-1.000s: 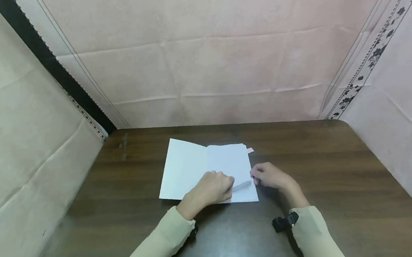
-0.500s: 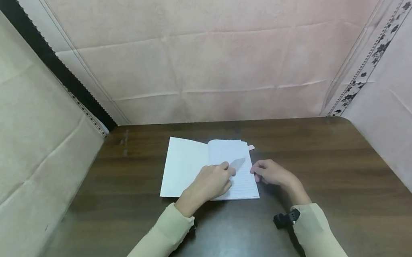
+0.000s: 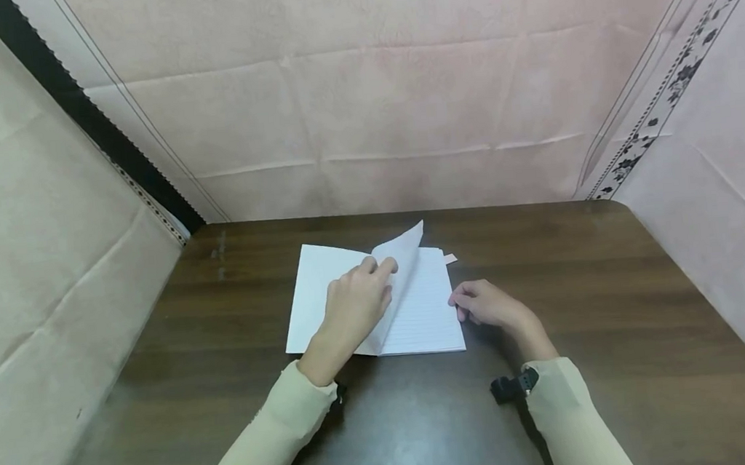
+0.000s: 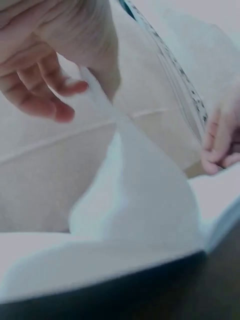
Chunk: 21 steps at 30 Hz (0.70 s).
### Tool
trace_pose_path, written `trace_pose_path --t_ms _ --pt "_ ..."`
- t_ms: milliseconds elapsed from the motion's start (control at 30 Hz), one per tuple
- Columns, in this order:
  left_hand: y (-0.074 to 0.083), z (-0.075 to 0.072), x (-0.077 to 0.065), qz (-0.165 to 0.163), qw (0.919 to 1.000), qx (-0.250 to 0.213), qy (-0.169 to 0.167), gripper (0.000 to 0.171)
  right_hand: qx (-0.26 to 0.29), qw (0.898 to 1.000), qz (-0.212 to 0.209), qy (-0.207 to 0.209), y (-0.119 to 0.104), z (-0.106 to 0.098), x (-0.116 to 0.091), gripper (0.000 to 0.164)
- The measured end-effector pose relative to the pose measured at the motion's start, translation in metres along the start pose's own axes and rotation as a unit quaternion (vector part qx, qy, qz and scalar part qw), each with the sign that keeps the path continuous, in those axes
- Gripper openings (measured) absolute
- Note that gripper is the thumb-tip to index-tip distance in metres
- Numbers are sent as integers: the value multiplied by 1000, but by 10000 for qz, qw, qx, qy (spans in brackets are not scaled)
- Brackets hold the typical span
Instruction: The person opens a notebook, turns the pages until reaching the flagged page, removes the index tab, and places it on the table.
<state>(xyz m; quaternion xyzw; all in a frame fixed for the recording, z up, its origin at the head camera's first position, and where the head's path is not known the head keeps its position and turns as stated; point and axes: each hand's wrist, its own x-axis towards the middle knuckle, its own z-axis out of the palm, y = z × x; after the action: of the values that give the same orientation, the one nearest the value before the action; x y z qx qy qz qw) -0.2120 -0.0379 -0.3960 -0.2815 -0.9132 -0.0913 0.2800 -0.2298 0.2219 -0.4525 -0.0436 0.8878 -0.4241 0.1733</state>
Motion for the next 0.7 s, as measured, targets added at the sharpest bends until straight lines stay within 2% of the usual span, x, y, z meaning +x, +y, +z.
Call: trace_pose_path --t_ms 133,267,500,600,700 --pt "-6 -14 1 -60 9977 -258 -617 24 -13 10000 -95 -22 0 -1 -1 22" --pt "-13 -29 0 -208 9899 -519 -1307 25 0 9999 -103 -1 1 0 -2 21" --pt "-37 -48 -16 -593 9763 -679 -1968 33 -97 9998 -190 15 3 -1 -3 20" --pt "-50 -50 -27 -900 9661 -658 -2330 34 -190 9995 -249 41 3 -1 -3 19" --pt "-60 -49 -36 -1232 9519 -566 -2747 31 -229 9993 -297 21 3 -1 -4 20"
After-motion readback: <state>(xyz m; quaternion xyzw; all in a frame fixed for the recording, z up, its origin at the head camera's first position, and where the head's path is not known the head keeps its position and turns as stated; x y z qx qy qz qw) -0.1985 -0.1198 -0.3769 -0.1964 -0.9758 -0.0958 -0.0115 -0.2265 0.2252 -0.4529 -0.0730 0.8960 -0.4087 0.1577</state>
